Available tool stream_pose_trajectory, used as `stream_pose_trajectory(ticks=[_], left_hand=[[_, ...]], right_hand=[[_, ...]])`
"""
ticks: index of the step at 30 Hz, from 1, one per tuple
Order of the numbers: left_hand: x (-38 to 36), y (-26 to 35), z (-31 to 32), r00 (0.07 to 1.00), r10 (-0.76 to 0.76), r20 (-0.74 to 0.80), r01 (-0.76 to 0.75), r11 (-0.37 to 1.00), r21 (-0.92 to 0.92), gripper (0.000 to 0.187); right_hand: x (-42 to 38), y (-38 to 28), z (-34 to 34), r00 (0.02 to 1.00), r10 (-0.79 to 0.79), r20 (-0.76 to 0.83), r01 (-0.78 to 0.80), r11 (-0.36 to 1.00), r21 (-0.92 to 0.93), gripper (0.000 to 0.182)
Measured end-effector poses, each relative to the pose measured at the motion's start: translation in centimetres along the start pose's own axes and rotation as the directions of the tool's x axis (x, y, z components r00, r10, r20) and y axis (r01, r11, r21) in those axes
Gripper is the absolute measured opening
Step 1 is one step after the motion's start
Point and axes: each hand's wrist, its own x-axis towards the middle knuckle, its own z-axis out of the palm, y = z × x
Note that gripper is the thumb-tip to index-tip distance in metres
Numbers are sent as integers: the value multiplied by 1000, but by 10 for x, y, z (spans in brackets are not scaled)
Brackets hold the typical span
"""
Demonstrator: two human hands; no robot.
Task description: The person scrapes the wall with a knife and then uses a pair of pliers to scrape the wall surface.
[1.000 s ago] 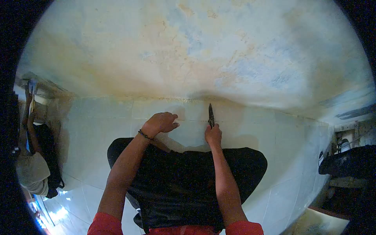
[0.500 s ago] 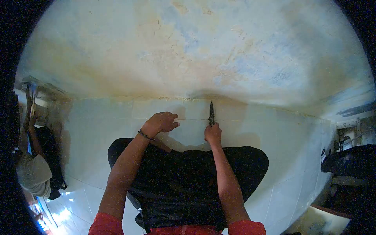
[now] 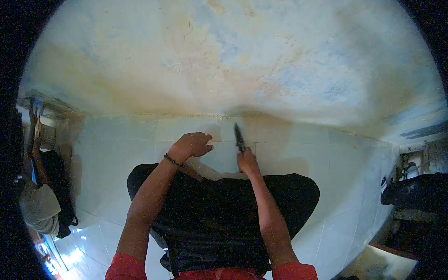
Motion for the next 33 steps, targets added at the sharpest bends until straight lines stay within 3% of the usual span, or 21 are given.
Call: stream_pose_trajectory(ticks=[4,6,10,12,13,15,16,19,21,23,24,26,27,29,30,32,33], left_hand=[[-5,1,-2,1000,-16,4,16,1000,-11,45],[-6,-1,0,1000,-6,-17,5,1000,-18,45],[0,-1,1,1000,-8,-2,8,1000,-16,44],[1,-1,1,1000,2,-3,-2,1000,-18,44],[1,-1,2,1000,6,-4,-6,1000,-21,44],[-2,1,-1,1000,-6,2,6,1000,-24,44],[-4,2,-3,1000,-17,6,18,999,-28,44],[-3,-1,-1,1000,-5,1,5,1000,-20,45],[-2,-2,2,1000,-5,-6,5,1000,-16,44],[0,-1,2,1000,-3,-11,3,1000,-11,44],[0,-2,3,1000,8,-17,-9,1000,-15,44],[0,-2,2,1000,19,-23,-19,1000,-20,44],[1,-1,1,1000,6,-1,-6,1000,-13,44],[0,0,-1,1000,-11,19,11,1000,-6,43],[0,-1,0,1000,-5,9,5,1000,-9,43],[-3,-3,0,1000,0,1,0,1000,-10,43],[-4,-3,0,1000,7,-13,-7,1000,-12,43]], right_hand=[[-5,-4,5,998,24,58,-26,999,39,27],[-3,-3,-4,987,104,-123,-76,974,211,27],[1,1,-11,946,236,-223,-167,942,291,29],[0,1,-4,976,185,-117,-174,979,103,29],[-1,1,-2,976,186,-118,-174,979,103,29],[-5,0,3,993,116,40,-118,991,63,25],[-10,0,0,992,107,62,-118,967,226,23],[-7,-3,-9,977,204,-69,-166,918,359,21],[0,7,-12,969,241,-52,-199,889,412,25],[22,34,-3,977,110,-184,-125,990,-71,40],[15,27,-4,976,112,-184,-127,989,-72,40],[-8,1,-9,994,106,1,-105,986,-131,40],[-4,7,-7,994,106,2,-105,986,-132,40],[2,20,-2,987,-130,-94,86,924,-373,38],[-3,11,-8,987,-132,-90,89,924,-372,38],[-20,-17,-26,954,244,-172,-240,970,45,40],[-19,-17,-26,954,244,-172,-240,970,45,40]])
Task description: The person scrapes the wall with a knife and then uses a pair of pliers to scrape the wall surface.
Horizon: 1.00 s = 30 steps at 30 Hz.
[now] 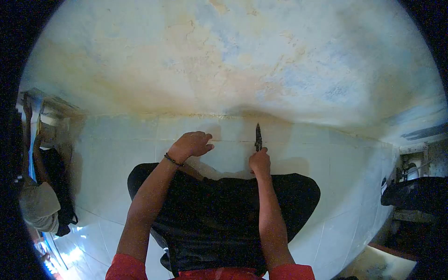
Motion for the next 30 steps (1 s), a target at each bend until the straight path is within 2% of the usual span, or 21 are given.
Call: stream_pose_trajectory(ticks=[3,5,8,9,11,15,17,18,20,21,23,24,26,28,30], left_hand=[[2,2,2,999,20,-25,-21,1000,0,43],[3,4,1,999,26,-30,-26,1000,4,43],[-1,5,-3,1000,-22,18,22,1000,0,44],[0,3,-1,1000,-13,3,14,1000,-6,44],[2,1,2,1000,-6,-14,6,1000,-12,44],[2,3,1,1000,-10,-3,10,1000,-12,43],[0,6,-2,1000,-6,-3,6,1000,-23,43],[-1,7,-4,1000,-16,16,16,1000,-21,43],[-2,6,-4,999,-32,37,32,999,-19,43],[-1,4,-2,1000,-17,12,17,1000,-15,43],[0,3,-1,1000,-5,-14,5,1000,-11,43],[1,3,-2,1000,-18,5,18,1000,-12,43],[1,3,-2,999,-27,24,27,1000,-12,43],[1,3,-2,1000,15,1,-15,1000,2,43],[2,4,1,1000,15,-10,-15,1000,3,43]], right_hand=[[8,9,2,1000,-3,-13,2,996,-91,41],[18,23,16,975,-203,93,220,945,-240,42],[16,20,21,955,-250,161,290,905,-313,42],[18,19,21,954,-251,164,292,904,-312,42],[24,18,15,992,-128,18,129,980,-149,44],[28,21,6,991,-117,-69,104,980,-171,45],[25,20,12,976,-217,-25,208,957,-203,43],[28,25,17,976,-217,-24,208,957,-203,43],[38,35,30,918,-380,110,395,901,-179,41],[33,30,29,917,-381,114,396,901,-179,41],[16,13,22,918,-391,-74,355,888,-292,42],[17,13,19,917,-392,-72,357,887,-293,42],[21,14,5,945,-294,-141,255,935,-245,43],[26,18,6,947,-291,-133,253,936,-243,43],[23,18,13,910,-398,-114,361,898,-251,41]])
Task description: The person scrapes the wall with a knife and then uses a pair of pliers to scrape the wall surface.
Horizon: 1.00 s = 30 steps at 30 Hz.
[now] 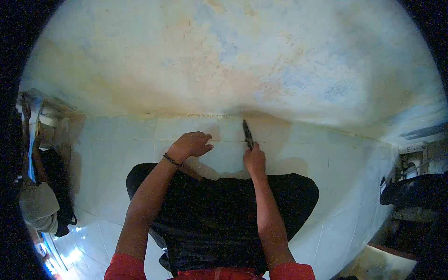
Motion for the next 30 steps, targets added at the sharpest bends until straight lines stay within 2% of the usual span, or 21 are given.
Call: stream_pose_trajectory(ticks=[4,6,7,9,10,13,16,18,20,22,24,25,26,28,29,30], left_hand=[[-1,-3,1,1000,5,-6,-5,1000,11,43],[-2,-2,-1,1000,-8,2,8,1000,1,43],[-2,-2,-3,1000,-18,10,18,1000,-7,44],[1,-2,-3,999,-18,27,18,1000,-4,44],[2,-2,-3,999,-21,44,21,1000,-1,44],[3,-2,1,1000,-14,18,14,1000,1,44],[0,-3,1,1000,-8,1,8,1000,-9,45],[1,-2,-1,999,-22,24,22,1000,-7,45],[1,-2,-2,998,-34,47,34,999,-4,45],[0,0,-2,1000,-21,1,21,1000,-21,44],[2,0,0,1000,-16,3,16,1000,-14,43],[3,0,0,1000,-17,6,17,1000,-7,43],[2,-2,1,1000,-20,8,20,1000,-5,43],[-2,-2,-1,1000,-16,-4,16,1000,-1,43],[-2,-3,-1,1000,-20,-3,20,1000,-1,43],[-1,-3,0,1000,-21,-9,21,1000,4,43]], right_hand=[[-5,-8,-1,997,-43,64,42,999,23,42],[-3,-2,-8,998,-51,-40,52,999,14,41],[-2,0,-11,998,-50,-39,51,999,14,41],[-1,2,-19,994,99,-49,-100,995,-23,40],[-2,0,-20,994,101,-52,-102,995,-22,40],[-6,-2,-18,996,88,-23,-89,994,-65,39],[-8,-4,-19,999,0,53,2,999,-43,43],[-11,-7,-22,991,64,-121,-71,996,-54,42],[-13,-13,-25,994,67,-84,-71,996,-48,45],[-14,-13,-26,996,71,-50,-73,996,-48,48],[-16,-10,-18,995,-98,7,99,993,-66,49],[-17,-7,-13,976,-214,-36,211,974,-76,51],[-15,-4,-11,976,-215,-34,212,975,-73,51],[-11,-6,-17,996,-64,-67,58,995,-75,50],[-10,-6,-21,996,-65,-64,60,995,-74,50],[-11,-10,-30,999,13,-49,-16,998,-59,50]])
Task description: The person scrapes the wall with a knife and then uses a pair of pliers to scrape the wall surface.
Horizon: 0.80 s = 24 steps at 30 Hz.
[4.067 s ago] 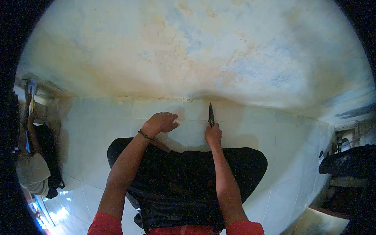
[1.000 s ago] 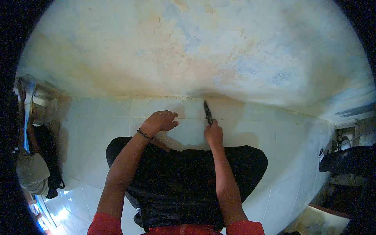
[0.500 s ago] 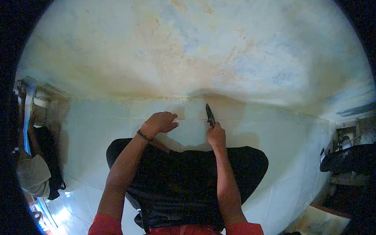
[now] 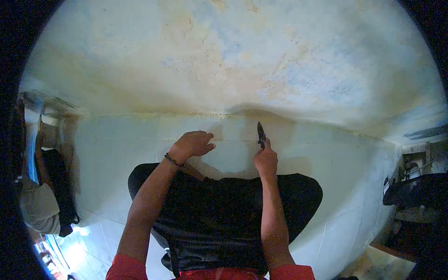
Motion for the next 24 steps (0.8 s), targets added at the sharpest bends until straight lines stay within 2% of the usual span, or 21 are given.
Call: stream_pose_trajectory(ticks=[1,2,4,5,6,9,11,12,14,15,17,18,20,24], left_hand=[[1,1,1,1000,2,-8,-2,1000,3,43],[3,1,1,1000,5,-10,-5,1000,1,43],[4,2,1,1000,14,7,-14,1000,-6,43],[5,2,0,1000,18,7,-18,1000,-5,43],[5,2,1,1000,19,11,-19,1000,-11,43],[2,-1,2,1000,11,12,-11,1000,-12,43],[2,-2,1,1000,7,3,-7,1000,-13,44],[3,-2,2,1000,12,-5,-12,1000,-6,44],[6,0,4,1000,22,-14,-22,1000,-3,44],[7,0,4,1000,22,-9,-22,1000,-1,44],[7,0,4,1000,19,0,-19,1000,4,44],[5,0,3,1000,23,-1,-23,1000,7,43],[3,-1,2,1000,21,-1,-21,1000,11,43],[4,-2,5,998,40,-53,-40,999,3,42]], right_hand=[[0,-2,-6,997,78,18,-78,997,8,51],[-1,-3,-5,997,78,15,-79,997,4,51],[-6,-5,2,997,20,68,-17,999,-49,50],[-5,7,12,994,-105,21,105,994,31,49],[-6,4,8,994,-103,22,102,994,33,49],[-10,-5,-7,996,-35,87,31,998,53,48],[-9,-10,-20,990,122,71,-119,992,-39,48],[-9,-8,-17,990,120,69,-117,992,-42,48],[-8,2,-3,996,15,86,-10,998,-63,49],[-10,5,1,996,18,84,-12,998,-64,49],[-13,11,11,974,-217,71,219,976,-17,50],[-14,7,7,973,-218,74,219,976,-14,50],[-15,-1,-5,989,-98,110,106,992,-69,51],[-13,7,-10,996,-26,82,36,991,-125,53]])
